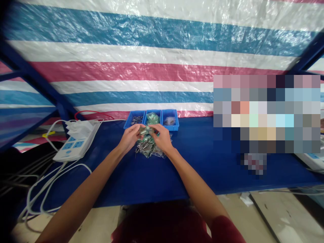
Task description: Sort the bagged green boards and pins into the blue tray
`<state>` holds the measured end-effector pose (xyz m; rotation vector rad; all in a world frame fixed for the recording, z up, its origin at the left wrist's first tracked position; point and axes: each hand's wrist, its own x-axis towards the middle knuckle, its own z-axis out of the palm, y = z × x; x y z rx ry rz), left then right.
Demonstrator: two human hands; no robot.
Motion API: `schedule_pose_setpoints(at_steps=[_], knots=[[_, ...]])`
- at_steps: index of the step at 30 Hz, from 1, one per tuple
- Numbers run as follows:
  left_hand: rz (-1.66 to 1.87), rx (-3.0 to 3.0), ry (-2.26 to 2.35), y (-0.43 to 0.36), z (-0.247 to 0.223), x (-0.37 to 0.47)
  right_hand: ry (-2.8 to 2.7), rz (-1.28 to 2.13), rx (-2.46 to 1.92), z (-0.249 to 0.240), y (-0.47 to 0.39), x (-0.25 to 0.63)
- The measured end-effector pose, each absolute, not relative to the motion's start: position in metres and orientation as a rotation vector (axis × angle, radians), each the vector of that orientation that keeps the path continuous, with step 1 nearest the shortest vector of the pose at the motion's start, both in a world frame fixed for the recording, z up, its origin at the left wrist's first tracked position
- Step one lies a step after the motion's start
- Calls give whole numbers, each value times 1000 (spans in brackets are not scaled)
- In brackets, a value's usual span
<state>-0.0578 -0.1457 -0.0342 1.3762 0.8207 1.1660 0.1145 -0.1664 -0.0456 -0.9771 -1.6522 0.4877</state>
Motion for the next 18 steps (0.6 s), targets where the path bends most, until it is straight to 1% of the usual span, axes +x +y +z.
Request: schedule_pose_setpoints(at_steps=[3,5,7,11,15,18], knots=[[1154,1669,937,-142,-34,-62,-1625,439,-1047,-50,-162,114],[1152,1830,999,-141,-34,-64,-1629,507,-1090,-53,-160,113],[1116,1857,997,-142,-34,-64,-1610,587,-1127,-54,-161,112],[1008,1627,943,-148,-33,-60,-1480,612,-1105,-52,-164,112],[1136,1363,919,-149,-34,-57,-1639,507,-923,-47,-166,117],[1158,1311,885,-146,-36,-58,-1719,409,-921,-45,-164,118]])
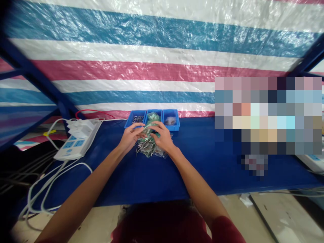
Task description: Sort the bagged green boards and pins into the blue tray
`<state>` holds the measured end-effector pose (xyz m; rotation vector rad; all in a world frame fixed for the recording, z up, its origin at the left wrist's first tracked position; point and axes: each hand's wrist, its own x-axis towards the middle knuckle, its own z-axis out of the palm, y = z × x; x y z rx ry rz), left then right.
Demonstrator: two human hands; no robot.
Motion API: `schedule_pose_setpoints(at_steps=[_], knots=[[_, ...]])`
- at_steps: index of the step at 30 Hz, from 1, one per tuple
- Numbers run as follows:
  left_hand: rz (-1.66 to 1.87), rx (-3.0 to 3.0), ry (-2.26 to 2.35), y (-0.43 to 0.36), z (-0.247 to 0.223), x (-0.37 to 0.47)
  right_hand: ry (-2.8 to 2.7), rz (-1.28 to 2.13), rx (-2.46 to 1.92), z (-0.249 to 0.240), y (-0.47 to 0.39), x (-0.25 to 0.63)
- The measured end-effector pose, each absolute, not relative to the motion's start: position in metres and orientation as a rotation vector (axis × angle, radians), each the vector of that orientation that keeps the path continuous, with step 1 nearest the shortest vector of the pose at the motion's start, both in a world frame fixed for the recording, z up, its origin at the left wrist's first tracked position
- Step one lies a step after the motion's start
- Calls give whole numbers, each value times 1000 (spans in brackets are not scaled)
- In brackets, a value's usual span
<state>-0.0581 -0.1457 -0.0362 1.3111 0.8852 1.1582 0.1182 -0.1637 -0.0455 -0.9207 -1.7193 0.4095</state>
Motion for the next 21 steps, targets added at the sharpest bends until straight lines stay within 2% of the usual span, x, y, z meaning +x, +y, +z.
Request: schedule_pose_setpoints(at_steps=[3,6,11,17,21], knots=[[1208,1459,888,-143,-37,-59,-1608,408,-982,-47,-162,117],[1208,1591,900,-144,-39,-58,-1497,605,-992,-50,-161,114],[1216,1467,937,-148,-39,-55,-1397,897,-1028,-50,-165,112],[1379,1401,800,-117,-21,-50,-1265,740,-1072,-45,-163,119],[1111,1964,1005,-79,-17,-46,-1234,678,-1081,-44,-160,123]])
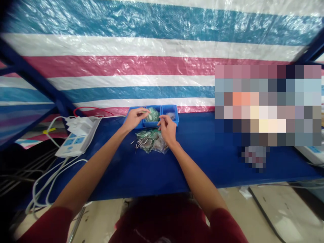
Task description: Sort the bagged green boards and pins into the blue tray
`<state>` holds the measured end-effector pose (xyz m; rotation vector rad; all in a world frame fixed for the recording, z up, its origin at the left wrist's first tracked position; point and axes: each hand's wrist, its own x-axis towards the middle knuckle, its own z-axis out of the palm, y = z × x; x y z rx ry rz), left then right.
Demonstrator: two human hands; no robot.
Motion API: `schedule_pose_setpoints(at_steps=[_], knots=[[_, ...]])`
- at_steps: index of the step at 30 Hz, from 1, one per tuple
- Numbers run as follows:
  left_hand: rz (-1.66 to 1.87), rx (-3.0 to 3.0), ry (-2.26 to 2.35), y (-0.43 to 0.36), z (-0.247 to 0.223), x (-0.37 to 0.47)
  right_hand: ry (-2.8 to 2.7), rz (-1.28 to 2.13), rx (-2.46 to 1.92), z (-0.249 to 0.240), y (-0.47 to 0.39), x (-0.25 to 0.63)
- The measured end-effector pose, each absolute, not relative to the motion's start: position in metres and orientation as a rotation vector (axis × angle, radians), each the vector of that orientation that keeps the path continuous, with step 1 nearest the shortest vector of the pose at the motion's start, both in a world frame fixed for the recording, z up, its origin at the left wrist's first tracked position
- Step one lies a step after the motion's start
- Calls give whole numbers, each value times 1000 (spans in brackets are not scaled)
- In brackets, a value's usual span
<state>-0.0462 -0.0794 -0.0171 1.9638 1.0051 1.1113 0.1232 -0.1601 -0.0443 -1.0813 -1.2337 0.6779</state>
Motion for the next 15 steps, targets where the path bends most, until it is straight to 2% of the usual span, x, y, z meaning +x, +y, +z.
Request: schedule_pose_setpoints(at_steps=[4,9,15], knots=[[734,2523,1324,-57,-24,-41,-1297,667,-1152,-46,-159,124],[451,2722,1335,-48,-24,-39,-1367,616,-1196,-47,-159,125],[489,2709,1220,-35,-24,-37,-1391,574,-1240,-45,-160,126]])
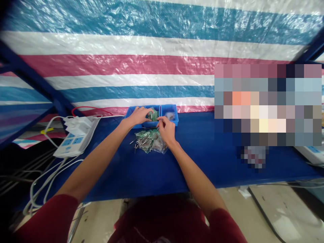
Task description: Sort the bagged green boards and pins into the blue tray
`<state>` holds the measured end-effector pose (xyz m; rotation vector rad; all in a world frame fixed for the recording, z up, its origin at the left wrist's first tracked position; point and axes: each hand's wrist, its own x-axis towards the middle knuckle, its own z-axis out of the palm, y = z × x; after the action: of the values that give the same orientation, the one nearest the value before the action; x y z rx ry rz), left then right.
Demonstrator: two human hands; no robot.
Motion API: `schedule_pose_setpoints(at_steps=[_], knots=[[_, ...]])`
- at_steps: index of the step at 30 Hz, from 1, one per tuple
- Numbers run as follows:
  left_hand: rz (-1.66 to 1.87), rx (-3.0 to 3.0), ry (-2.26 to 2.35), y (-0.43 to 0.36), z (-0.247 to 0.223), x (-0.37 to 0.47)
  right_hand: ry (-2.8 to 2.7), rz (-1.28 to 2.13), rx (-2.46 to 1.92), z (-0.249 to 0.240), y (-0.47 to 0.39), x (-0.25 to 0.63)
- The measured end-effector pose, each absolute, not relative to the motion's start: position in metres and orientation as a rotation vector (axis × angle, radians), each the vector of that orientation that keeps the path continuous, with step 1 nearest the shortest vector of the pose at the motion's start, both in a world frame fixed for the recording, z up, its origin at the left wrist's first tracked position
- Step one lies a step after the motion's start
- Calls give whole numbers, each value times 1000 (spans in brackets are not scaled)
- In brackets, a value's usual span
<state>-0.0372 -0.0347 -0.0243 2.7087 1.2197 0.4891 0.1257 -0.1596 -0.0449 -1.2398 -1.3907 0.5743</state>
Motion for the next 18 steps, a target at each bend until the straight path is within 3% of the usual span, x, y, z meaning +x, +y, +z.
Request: schedule_pose_setpoints(at_steps=[4,9,18], knots=[[569,2777,1136,-28,-28,-32,-1423,546,-1263,-46,-159,126],[414,2794,1157,-32,-22,-30,-1649,451,-1441,-43,-158,130],[1064,2389,1253,-118,-22,-56,-2137,440,-1684,-36,-160,135]])
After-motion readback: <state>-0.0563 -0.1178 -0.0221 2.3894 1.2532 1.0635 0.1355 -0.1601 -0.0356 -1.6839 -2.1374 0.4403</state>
